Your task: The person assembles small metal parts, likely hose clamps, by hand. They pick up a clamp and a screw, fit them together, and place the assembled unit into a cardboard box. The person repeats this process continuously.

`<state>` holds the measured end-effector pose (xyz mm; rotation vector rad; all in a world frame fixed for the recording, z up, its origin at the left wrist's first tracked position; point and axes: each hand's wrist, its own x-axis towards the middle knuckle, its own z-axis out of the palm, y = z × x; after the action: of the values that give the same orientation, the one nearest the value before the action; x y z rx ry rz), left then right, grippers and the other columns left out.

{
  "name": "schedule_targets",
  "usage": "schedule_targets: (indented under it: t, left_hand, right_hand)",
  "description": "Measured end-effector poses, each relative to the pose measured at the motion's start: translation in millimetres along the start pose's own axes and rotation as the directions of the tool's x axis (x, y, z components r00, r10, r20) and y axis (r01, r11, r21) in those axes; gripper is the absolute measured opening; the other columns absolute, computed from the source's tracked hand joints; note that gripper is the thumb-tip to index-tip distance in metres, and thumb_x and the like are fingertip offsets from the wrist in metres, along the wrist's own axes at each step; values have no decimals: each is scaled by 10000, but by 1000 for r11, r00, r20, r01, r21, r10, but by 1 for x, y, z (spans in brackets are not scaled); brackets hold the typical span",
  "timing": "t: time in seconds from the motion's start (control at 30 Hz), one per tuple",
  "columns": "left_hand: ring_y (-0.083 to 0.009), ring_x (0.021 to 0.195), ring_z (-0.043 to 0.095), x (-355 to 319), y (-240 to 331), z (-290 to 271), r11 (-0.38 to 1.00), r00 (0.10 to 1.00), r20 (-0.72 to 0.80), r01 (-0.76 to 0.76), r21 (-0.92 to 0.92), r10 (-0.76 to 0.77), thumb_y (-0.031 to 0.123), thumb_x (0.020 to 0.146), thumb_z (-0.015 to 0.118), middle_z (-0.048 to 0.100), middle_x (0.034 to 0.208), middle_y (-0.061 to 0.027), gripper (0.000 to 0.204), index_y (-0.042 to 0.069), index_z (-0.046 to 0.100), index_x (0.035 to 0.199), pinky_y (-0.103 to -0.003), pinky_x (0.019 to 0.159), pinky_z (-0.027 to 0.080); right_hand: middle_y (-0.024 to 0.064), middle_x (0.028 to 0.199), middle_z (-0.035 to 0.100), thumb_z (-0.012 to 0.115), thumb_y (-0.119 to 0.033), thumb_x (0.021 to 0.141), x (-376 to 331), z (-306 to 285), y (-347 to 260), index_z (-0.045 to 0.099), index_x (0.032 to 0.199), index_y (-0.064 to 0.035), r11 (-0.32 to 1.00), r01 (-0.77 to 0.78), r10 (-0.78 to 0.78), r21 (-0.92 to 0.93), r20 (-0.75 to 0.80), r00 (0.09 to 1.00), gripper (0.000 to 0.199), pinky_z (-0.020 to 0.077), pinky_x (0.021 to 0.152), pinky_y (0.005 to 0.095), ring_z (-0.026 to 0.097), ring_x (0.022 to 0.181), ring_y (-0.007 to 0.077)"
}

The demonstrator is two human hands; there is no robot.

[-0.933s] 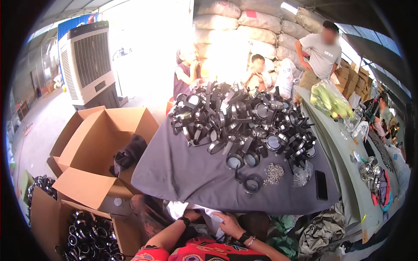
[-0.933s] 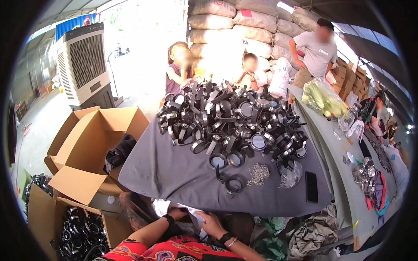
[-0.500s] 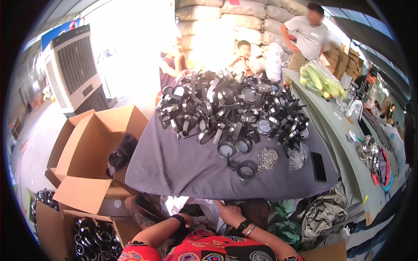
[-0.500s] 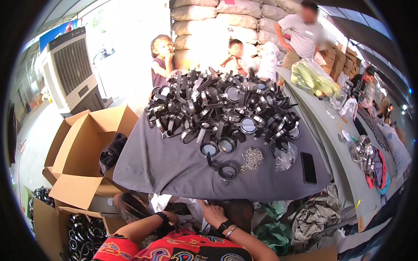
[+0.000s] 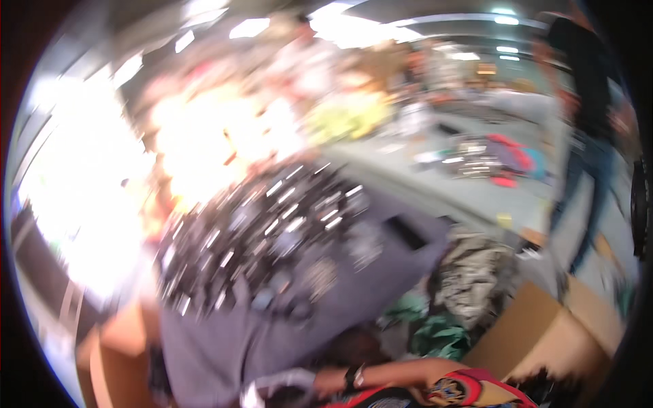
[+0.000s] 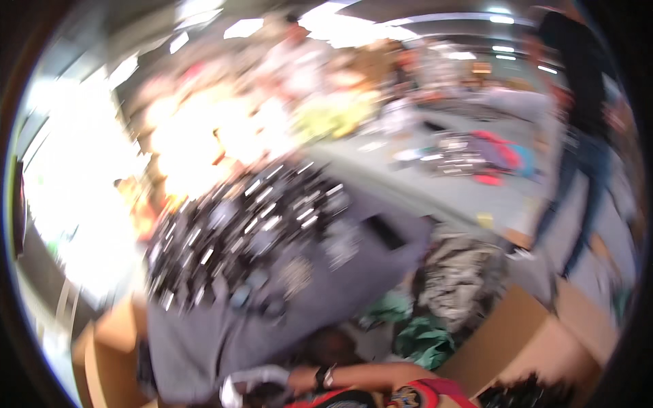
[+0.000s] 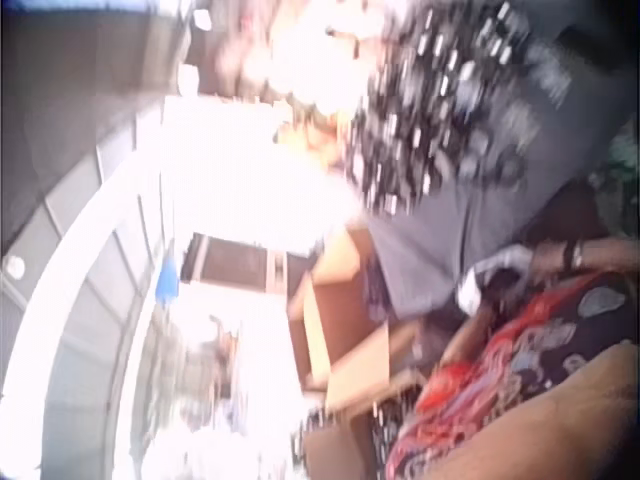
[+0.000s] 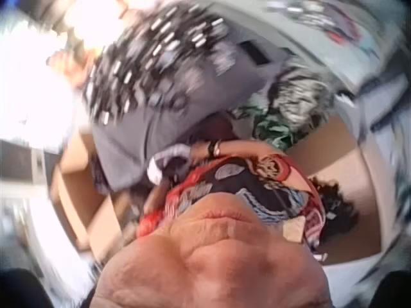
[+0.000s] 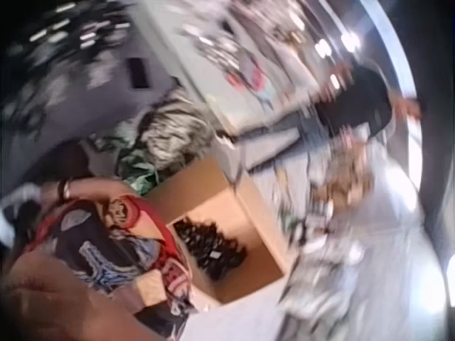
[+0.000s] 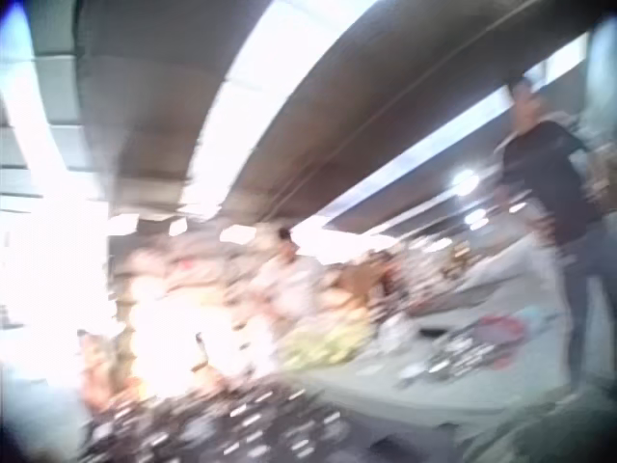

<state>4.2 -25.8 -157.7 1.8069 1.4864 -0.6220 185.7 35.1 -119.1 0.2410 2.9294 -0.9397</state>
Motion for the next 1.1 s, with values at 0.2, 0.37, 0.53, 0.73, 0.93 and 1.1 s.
schedule_targets:
  t: [0.2,0.37,0.53,0.73,0.93,1.1]
  left_hand:
    - [-295,1025,609,-4,38,-62,1000,982,-189,-26,2,26,179,818,568,655,1097,-159,298,29,675,1052,-434,884,454]
    - [-290,1044,597,-28,27,-55,996,962,-274,-17,-86,-8,174,824,556,646,1111,-160,294,35,672,1056,-430,911,441]
    - [-284,1064,585,-47,10,-34,996,925,-380,-17,-89,-18,168,830,543,637,1125,-161,292,41,670,1060,-426,938,428]
    - [-277,1087,570,-65,-130,39,781,894,-408,116,613,187,161,838,528,626,1142,-162,289,48,667,1065,-421,971,413]
    - [-265,1074,605,-121,-91,14,857,939,-281,25,-514,-196,97,773,634,642,1158,-136,474,86,593,1244,-347,937,461]
    - [-263,1240,503,-101,-62,2,721,846,-518,-280,-633,-126,200,802,696,521,1362,-150,690,112,427,1431,-324,1034,393]
  right_hand:
    - [181,698,647,668,-286,644,11,41,77,686,735,-63,965,-201,107,-166,-450,886,242,487,591,478,638,638,355]
    - [151,663,636,688,-231,588,11,26,46,650,701,-74,986,-123,162,108,-520,839,197,477,580,446,618,610,342]
    - [192,823,677,674,-184,627,23,36,61,683,956,-57,965,32,120,259,-546,829,353,497,633,447,657,752,310]
    - [231,888,654,394,-180,946,-28,-25,8,465,1333,-68,885,-458,460,86,-312,831,409,532,703,482,659,783,375]
    - [171,968,693,472,-170,889,28,1,12,556,1172,-32,826,-537,478,-171,-291,829,326,519,775,435,679,899,326]
    - [177,926,702,522,-135,847,25,-14,1,648,991,-21,843,-510,472,-172,-223,853,222,536,772,419,693,894,302]
